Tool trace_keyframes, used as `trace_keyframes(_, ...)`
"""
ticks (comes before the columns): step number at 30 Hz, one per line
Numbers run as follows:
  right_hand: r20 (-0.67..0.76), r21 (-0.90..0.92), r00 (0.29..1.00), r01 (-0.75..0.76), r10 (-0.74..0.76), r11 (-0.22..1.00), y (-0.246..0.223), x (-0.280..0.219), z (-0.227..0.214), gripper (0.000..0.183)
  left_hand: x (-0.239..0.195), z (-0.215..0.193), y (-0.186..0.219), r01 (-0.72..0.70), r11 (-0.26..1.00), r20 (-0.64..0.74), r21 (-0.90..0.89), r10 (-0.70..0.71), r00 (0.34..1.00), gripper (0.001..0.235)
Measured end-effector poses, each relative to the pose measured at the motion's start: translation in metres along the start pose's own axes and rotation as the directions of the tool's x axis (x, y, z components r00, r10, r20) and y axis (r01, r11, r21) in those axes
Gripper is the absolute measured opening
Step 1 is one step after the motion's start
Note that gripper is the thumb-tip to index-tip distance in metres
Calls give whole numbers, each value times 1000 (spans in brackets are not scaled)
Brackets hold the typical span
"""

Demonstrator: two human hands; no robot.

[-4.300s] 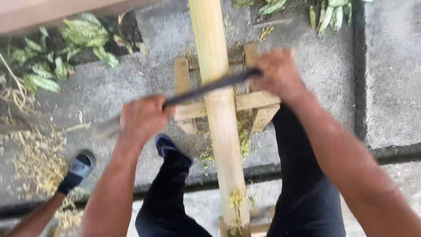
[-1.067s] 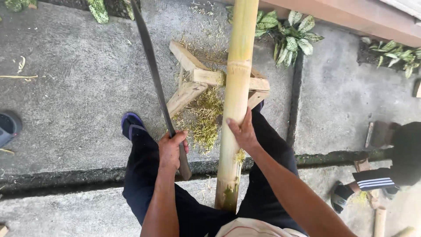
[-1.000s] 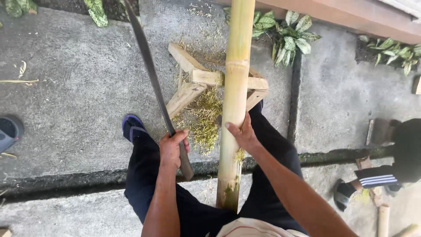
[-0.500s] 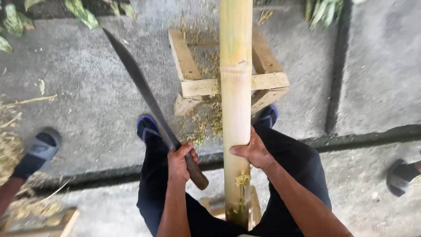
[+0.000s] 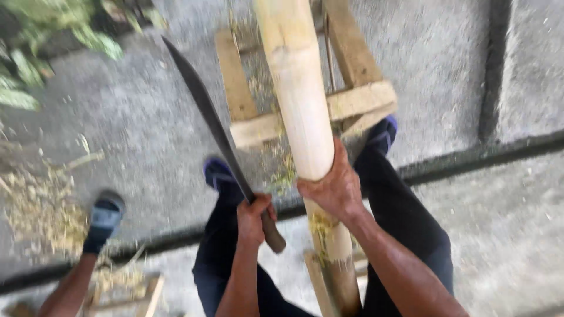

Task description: Shaving and shaping a bamboo pole using a machete on a wooden horse support.

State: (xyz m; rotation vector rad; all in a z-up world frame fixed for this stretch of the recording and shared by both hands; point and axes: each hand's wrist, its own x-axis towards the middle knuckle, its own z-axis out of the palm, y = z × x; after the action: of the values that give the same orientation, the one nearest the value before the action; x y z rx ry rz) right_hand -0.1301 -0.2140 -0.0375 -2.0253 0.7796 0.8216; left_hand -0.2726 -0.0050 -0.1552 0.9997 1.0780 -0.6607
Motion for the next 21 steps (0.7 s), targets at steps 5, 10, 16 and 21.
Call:
trace_keyframes(5,-32,-70,999,1,-3,998,9,-8,9,115,-2,10,25,-31,999,9,16,31,999,17)
trace_keyframes(10,-36,-126,999,-43,39,991,26,5,18,122,24,5,17,-14,1000,2,4,14,1000,16)
trace_keyframes(16,-19,-30,988,153,-154,988,34,6,14,115,-5,11,13,-67,995,93,-69,73,993,18)
trace_keyframes(21,-28,67,960,280,-279,958,43,3,15,115,-19,5,8,-78,996,54,-32,79,995,15)
